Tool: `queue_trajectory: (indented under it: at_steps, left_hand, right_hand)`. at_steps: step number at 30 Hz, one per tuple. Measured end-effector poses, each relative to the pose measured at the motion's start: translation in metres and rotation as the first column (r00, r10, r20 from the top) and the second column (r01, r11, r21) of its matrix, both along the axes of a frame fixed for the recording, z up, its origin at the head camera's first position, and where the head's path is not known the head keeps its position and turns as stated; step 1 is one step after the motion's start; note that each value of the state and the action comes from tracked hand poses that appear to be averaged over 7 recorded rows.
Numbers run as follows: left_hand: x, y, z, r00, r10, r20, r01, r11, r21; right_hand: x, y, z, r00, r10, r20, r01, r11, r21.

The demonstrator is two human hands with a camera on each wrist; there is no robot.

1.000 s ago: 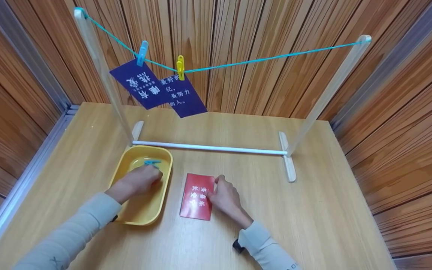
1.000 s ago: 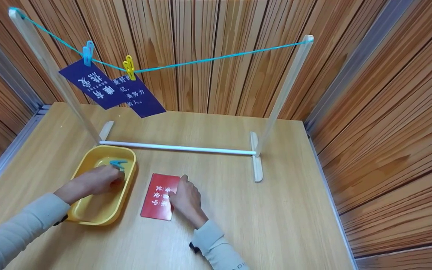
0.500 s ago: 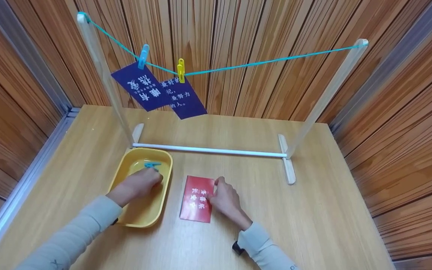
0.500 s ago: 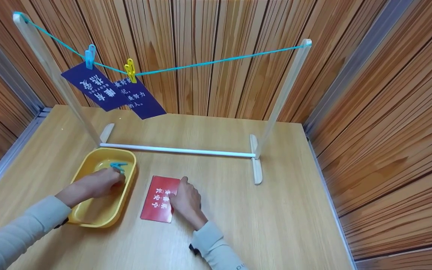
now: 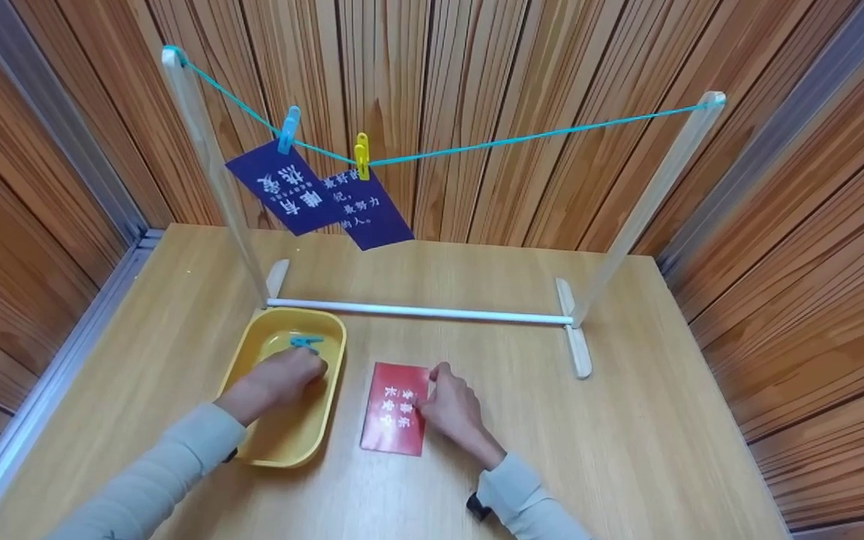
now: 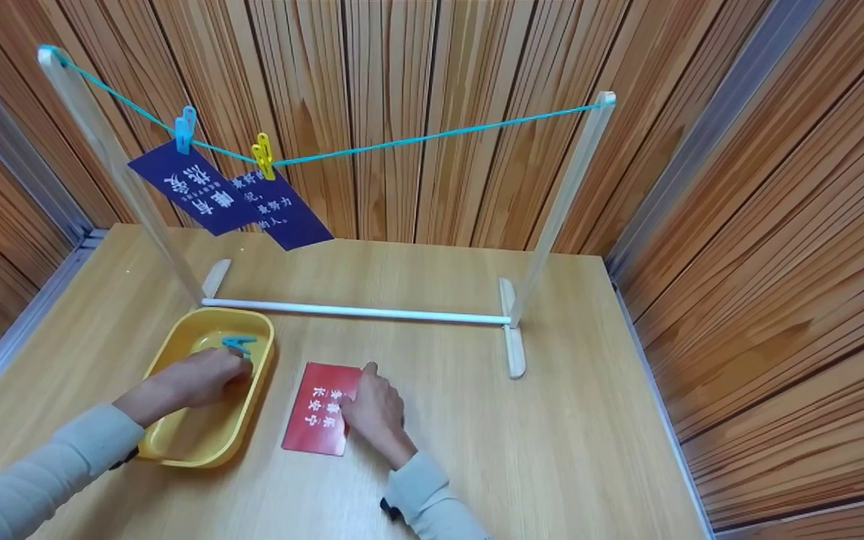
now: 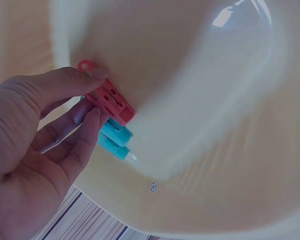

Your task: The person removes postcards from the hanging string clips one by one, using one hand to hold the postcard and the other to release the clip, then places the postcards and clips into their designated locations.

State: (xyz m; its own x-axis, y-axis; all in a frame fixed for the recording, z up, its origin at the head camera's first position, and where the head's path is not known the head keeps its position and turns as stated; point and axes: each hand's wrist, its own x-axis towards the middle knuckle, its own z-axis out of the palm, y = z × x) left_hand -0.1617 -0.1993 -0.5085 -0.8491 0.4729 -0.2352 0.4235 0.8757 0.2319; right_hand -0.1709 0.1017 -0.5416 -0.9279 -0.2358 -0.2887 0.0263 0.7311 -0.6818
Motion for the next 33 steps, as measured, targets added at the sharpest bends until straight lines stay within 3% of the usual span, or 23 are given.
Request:
queue_trajectory:
  at_steps: [4, 12, 18, 23, 29, 33]
  left_hand:
    - [0.001, -0.001, 0.0, 1.0, 0.001, 0.0, -0.001, 1.0, 0.011]
    - [0.002, -0.007, 0.008, 0.997, 0.063, 0.038, -0.066, 0.995, 0.082]
    - [0.007, -0.007, 0.022, 0.999, 0.023, -0.037, -0.021, 0.997, 0.068]
    - [0.009, -0.005, 0.044, 0.997, 0.02, -0.068, -0.019, 1.0, 0.018]
    - [0.01, -0.002, 0.065, 0.997, 0.051, -0.062, -0.051, 0.999, 0.007]
    - [0.008, -0.002, 0.077, 0.987, 0.083, -0.135, -0.081, 0.997, 0.019]
  right_hand:
    - [-0.001, 0.0, 0.002, 0.999, -0.02, 0.048, 0.02, 1.0, -0.008]
    - [-0.011, 0.004, 0.008, 0.992, -0.022, 0.126, 0.027, 0.999, -0.039]
    - [-0.019, 0.008, 0.017, 0.988, -0.015, 0.152, 0.03, 0.995, -0.092]
    - [-0.027, 0.009, 0.031, 0.994, -0.013, 0.111, 0.029, 0.989, -0.143]
    - [-0.036, 0.007, 0.042, 1.0, -0.009, -0.001, 0.009, 0.988, -0.153]
    - [-0.041, 0.004, 0.048, 0.999, 0.027, -0.032, -0.033, 0.98, -0.197]
